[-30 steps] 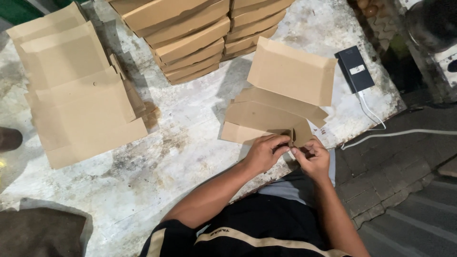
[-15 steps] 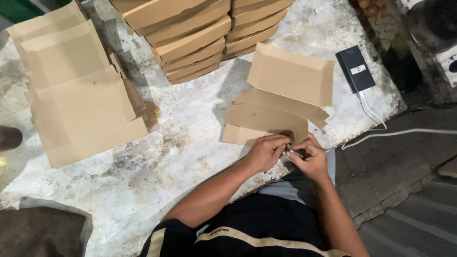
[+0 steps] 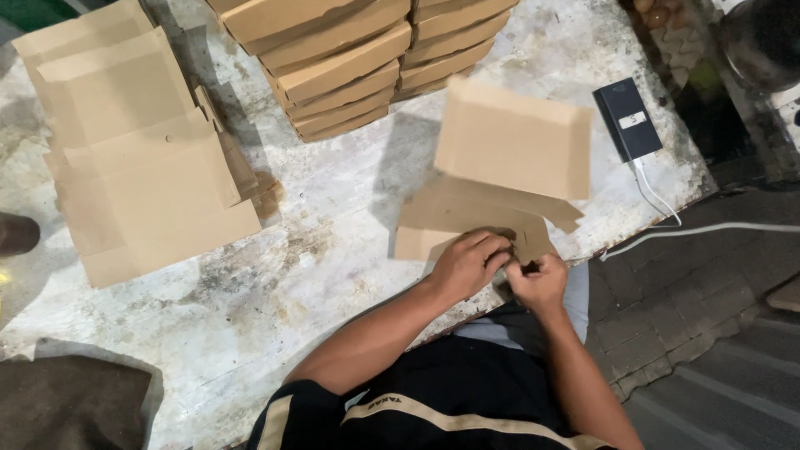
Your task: The person folds flat cardboard pieces into small rectangular boxes by hand, tucking flaps and securing edges. Completed boxes are stacked on the table while new flat pieces are taken from a nearby pile.
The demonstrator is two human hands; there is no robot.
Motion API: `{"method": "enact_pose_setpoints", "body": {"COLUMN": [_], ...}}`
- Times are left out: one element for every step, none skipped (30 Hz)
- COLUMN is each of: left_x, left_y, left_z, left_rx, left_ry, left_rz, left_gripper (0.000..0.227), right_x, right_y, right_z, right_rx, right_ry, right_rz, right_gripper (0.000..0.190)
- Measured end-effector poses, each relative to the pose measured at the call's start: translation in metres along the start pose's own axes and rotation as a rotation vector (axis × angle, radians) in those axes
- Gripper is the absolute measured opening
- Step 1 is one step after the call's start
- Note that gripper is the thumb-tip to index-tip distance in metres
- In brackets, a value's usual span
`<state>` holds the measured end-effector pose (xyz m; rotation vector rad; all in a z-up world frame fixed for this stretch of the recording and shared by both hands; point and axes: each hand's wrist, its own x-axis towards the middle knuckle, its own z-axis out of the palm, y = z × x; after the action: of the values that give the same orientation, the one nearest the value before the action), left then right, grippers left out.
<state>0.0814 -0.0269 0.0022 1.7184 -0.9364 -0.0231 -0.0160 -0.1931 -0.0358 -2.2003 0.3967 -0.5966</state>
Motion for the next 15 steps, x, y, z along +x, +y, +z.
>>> {"method": "enact_pose_setpoints", "body": {"left_x": [-0.002, -0.003, -0.005, -0.005, -0.003, -0.001, 0.000, 0.002, 0.004, 0.005, 0.005, 0.005, 0.003, 0.001, -0.001], "left_y": [0.000, 0.000, 0.000, 0.008, 0.015, 0.023, 0.023, 0.023, 0.023, 0.022, 0.021, 0.020, 0.016, 0.012, 0.007], "left_z": [0.002, 0.003, 0.005, -0.001, -0.007, -0.014, -0.015, -0.015, -0.016, -0.016, -0.016, -0.016, -0.011, -0.007, -0.002], "left_rx": [-0.001, 0.004, 0.008, 0.007, 0.058, 0.108, 0.110, 0.155, 0.199, 0.200, 0.196, 0.192, 0.189, 0.258, 0.328], "left_ry": [0.000, 0.002, 0.005, 0.006, 0.015, 0.025, 0.024, 0.071, 0.117, 0.116, 0.135, 0.155, 0.153, 0.135, 0.118], "left_rz": [-0.005, 0.024, 0.053, 0.048, 0.084, 0.120, 0.120, 0.164, 0.211, 0.214, 0.207, 0.199, 0.205, 0.226, 0.247], "left_gripper": [0.014, 0.014, 0.014, 0.014, 0.012, 0.010, 0.010, 0.011, 0.011, 0.011, 0.012, 0.015, 0.015, 0.019, 0.023], "right_x": [-0.001, -0.002, -0.003, -0.003, -0.002, 0.000, 0.001, 0.002, 0.003, 0.010, 0.016, 0.023, 0.031, 0.039, 0.048], "right_y": [0.008, 0.015, 0.023, 0.021, 0.018, 0.016, 0.018, 0.020, 0.023, 0.016, 0.009, 0.002, -0.008, -0.017, -0.027], "right_z": [0.002, 0.003, 0.005, 0.005, 0.005, 0.004, 0.003, 0.002, 0.000, -0.001, -0.002, -0.004, -0.008, -0.012, -0.016], "right_rx": [0.000, -0.023, -0.046, -0.047, 0.021, 0.089, 0.091, 0.118, 0.144, 0.146, 0.236, 0.326, 0.324, 0.366, 0.408], "right_ry": [-0.004, 0.037, 0.076, 0.072, 0.090, 0.107, 0.107, 0.130, 0.155, 0.158, 0.125, 0.091, 0.096, 0.069, 0.039], "right_rz": [0.003, 0.036, 0.069, 0.071, 0.121, 0.172, 0.172, 0.178, 0.183, 0.182, 0.081, -0.022, -0.023, -0.071, -0.120], "right_gripper": [0.037, 0.035, 0.034, 0.034, 0.032, 0.030, 0.030, 0.029, 0.029, 0.029, 0.031, 0.032, 0.032, 0.021, 0.018]}}
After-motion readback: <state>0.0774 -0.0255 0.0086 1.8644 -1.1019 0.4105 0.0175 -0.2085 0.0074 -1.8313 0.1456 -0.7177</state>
